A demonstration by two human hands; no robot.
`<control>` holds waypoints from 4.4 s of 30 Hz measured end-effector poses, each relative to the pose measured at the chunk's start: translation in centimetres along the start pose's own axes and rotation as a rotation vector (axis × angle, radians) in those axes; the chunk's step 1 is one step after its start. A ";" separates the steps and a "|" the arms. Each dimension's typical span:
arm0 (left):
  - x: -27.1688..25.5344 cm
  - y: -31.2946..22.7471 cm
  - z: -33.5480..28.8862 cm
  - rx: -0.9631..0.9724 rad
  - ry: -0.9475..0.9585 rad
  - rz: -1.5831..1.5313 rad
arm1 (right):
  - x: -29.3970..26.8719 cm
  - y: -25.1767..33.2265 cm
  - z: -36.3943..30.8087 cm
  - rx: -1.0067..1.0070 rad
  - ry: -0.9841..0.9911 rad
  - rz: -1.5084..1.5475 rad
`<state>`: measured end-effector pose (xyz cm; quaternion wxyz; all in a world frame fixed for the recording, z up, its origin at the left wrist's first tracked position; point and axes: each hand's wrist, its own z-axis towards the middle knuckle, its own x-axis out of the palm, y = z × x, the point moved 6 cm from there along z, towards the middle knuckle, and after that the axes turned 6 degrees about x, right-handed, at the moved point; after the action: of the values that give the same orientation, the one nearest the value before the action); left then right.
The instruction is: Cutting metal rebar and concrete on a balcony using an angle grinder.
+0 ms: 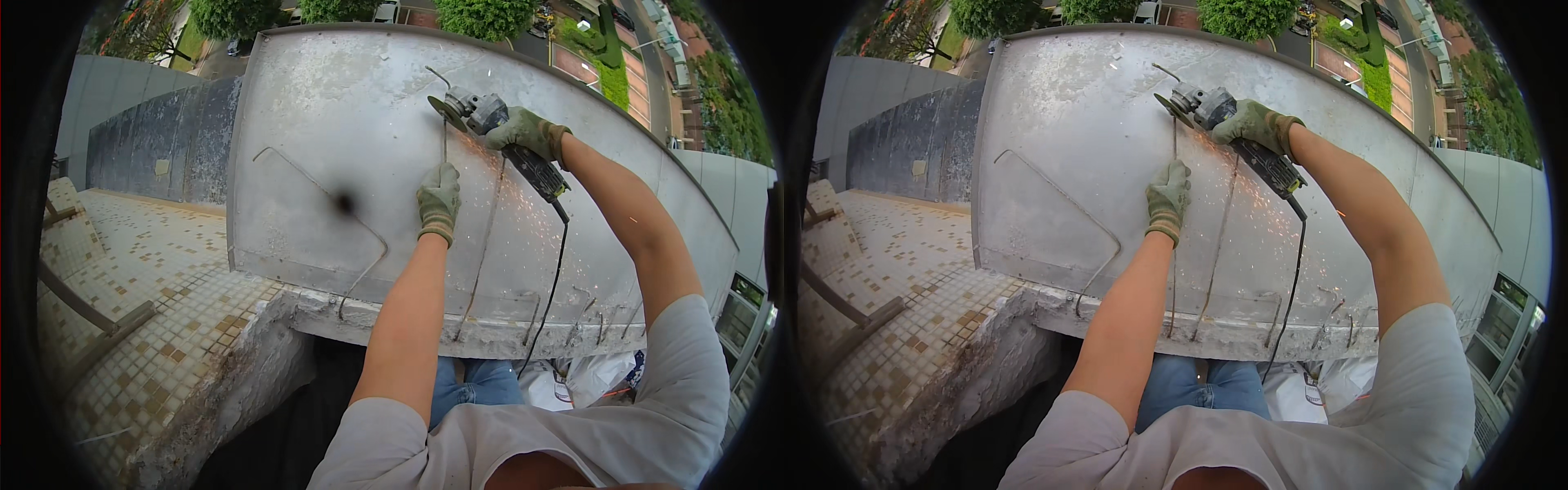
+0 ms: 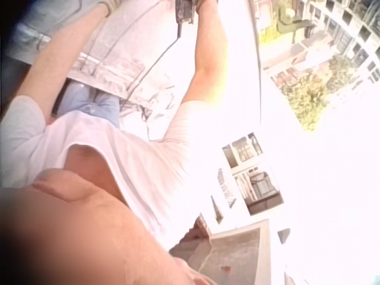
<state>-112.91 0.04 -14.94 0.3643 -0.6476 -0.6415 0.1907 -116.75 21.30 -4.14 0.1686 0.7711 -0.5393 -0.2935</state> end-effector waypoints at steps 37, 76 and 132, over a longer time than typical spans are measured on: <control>0.7 0.0 -0.6 -0.007 -0.006 0.061 | -0.4 -3.5 -2.9 0.061 0.061 0.180; -2.2 -16.4 3.0 0.316 -0.205 1.351 | 14.0 -29.0 -53.2 0.284 -0.839 1.286; 6.5 55.8 -73.4 -1.058 1.012 1.111 | 98.7 -32.2 -94.5 0.128 -2.590 2.583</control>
<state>-21.19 -5.43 -4.87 0.1139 -0.9514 -0.0059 -0.2861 -8.86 -64.25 23.39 0.2378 0.7607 0.5129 0.3189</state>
